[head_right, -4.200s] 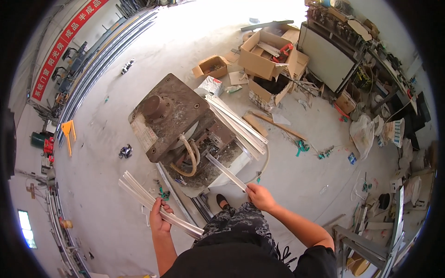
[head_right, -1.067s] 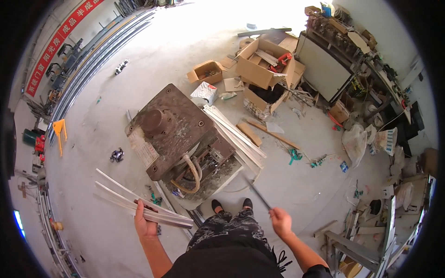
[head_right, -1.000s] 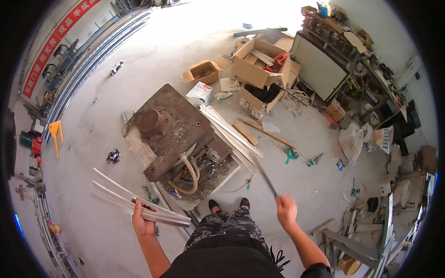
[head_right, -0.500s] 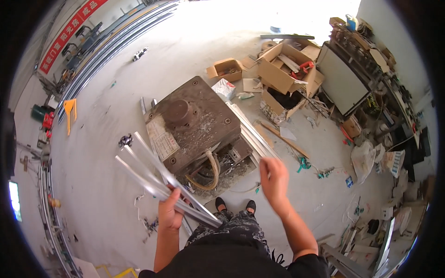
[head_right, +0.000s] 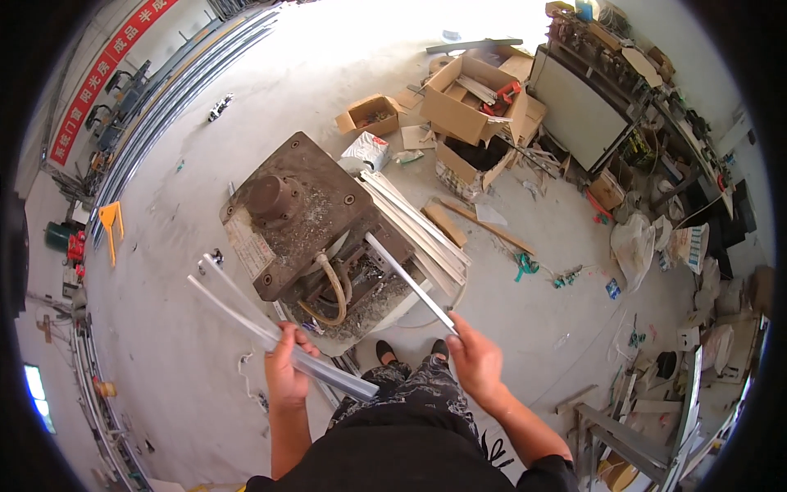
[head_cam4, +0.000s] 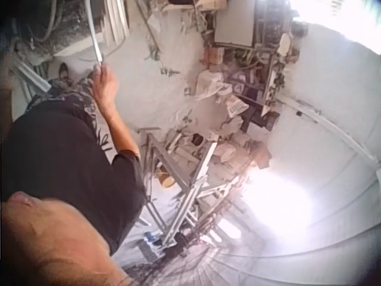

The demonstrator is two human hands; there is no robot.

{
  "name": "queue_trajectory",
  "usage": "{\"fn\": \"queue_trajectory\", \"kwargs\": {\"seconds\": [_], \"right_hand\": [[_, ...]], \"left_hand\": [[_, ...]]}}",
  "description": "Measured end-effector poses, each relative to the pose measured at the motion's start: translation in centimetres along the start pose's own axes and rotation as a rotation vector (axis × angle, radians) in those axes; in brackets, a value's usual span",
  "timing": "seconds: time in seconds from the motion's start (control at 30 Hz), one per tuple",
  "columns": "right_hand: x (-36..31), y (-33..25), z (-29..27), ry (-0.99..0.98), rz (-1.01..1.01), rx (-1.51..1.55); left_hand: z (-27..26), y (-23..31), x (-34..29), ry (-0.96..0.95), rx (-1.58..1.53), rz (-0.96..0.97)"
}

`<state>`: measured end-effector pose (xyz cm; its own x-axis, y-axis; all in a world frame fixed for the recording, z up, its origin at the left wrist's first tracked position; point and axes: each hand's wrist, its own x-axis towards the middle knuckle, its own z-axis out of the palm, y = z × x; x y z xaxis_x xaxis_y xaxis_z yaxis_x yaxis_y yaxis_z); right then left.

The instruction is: The person picks up several aluminum strips from a pile and places them into the slot of a machine one by one.

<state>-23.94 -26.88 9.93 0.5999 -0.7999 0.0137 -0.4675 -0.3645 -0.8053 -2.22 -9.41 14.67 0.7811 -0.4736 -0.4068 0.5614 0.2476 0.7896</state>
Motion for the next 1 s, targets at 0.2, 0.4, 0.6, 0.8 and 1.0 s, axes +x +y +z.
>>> {"fn": "queue_trajectory", "kwargs": {"seconds": [0.2,0.4,0.6,0.8,1.0], "right_hand": [[-1.8,3.6,0.4,-0.181,0.003,-0.28],[2.4,3.2,3.1,-0.321,0.058,-0.255],[4.0,3.0,2.0,-0.384,0.041,-0.247],[1.6,4.7,5.3,-0.22,0.048,-0.229],[0.4,4.3,9.4,-0.248,0.09,-0.034]], "left_hand": [[-2.9,1.4,-0.5,0.166,-0.016,0.075],[-3.1,1.2,-1.3,0.201,-0.085,0.056],[-3.9,0.8,-1.9,0.243,-0.091,0.065],[-4.3,0.6,-2.0,0.278,-0.113,0.068],[-3.6,-0.6,-1.0,0.262,-0.119,0.03]]}}
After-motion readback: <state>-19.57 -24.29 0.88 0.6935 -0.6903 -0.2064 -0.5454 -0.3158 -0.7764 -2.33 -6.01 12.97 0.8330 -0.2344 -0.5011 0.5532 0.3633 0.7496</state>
